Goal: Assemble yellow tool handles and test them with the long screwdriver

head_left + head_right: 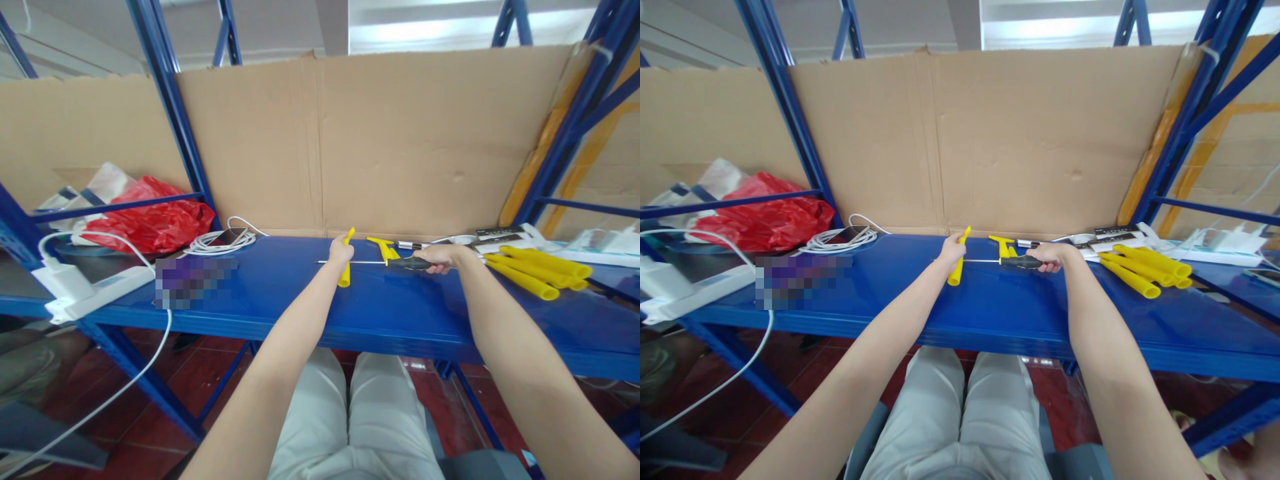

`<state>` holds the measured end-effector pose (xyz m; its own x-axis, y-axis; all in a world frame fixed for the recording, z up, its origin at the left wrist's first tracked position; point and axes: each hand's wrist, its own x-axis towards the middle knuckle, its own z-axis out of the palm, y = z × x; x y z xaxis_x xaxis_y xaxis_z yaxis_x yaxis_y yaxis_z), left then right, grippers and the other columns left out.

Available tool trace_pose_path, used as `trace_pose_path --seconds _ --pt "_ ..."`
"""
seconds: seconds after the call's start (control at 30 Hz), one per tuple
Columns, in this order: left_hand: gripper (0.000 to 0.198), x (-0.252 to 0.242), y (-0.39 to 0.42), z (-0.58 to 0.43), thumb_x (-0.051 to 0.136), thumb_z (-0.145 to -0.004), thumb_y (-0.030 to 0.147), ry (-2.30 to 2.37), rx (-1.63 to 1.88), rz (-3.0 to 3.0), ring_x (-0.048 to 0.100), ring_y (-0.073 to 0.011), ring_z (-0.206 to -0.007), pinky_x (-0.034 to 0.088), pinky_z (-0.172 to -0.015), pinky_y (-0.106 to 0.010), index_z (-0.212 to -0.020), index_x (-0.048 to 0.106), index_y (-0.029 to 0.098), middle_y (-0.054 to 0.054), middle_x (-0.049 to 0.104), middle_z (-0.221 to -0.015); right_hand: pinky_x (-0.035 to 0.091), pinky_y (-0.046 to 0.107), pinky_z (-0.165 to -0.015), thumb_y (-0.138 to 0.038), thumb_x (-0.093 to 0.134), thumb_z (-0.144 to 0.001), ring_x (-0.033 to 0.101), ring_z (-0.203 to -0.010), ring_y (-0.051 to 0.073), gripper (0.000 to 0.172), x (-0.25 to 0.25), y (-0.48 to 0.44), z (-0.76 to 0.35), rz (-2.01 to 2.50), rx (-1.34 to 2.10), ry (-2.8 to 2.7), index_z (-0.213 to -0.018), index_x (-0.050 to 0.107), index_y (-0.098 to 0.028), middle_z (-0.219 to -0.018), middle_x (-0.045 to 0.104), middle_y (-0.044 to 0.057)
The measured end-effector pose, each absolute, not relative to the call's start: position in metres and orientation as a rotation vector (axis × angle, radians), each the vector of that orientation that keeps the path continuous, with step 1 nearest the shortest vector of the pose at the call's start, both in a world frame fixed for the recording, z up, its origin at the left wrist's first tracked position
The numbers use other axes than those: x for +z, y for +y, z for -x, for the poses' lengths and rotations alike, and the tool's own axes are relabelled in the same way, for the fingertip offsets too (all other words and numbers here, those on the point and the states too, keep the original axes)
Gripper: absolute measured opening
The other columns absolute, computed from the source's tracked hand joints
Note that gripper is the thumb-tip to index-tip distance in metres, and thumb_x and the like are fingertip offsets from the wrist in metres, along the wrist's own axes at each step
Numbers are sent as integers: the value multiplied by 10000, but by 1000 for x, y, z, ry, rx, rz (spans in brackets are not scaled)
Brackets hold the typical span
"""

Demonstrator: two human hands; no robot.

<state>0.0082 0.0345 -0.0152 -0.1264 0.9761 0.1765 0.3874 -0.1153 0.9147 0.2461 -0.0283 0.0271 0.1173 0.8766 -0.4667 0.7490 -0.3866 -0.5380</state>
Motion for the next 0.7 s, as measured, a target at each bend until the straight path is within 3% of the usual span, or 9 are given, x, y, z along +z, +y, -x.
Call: trace_pose_path --seconds 0.13,0.33,0.7 --pt "604 -16 35 -8 669 -757 62 1538 1249 -1613 697 -209 -1062 524 -888 -263 -1335 651 235 -65 708 -1247 168 167 -389 -457 378 -992 233 -381 47 397 28 -31 -246 2286 1045 -1642 -703 442 -193 -503 414 -17" --pt "582 -15 24 -12 594 -774 -14 1538 1173 -1619 707 -219 -1044 529 -854 -263 -1318 657 181 -104 720 -1215 321 208 -448 -517 427 -966 394 -441 98 373 26 -30 -245 2432 844 -1653 -785 486 -196 -571 515 23" --pt "643 -17 16 -18 652 -789 -2 1545 1130 -1604 685 -227 -1108 540 -871 -267 -1401 527 149 -144 676 -1281 247 211 -420 -464 419 -981 321 -407 78 397 28 -26 -249 2400 781 -1733 -701 473 -187 -514 418 -18"
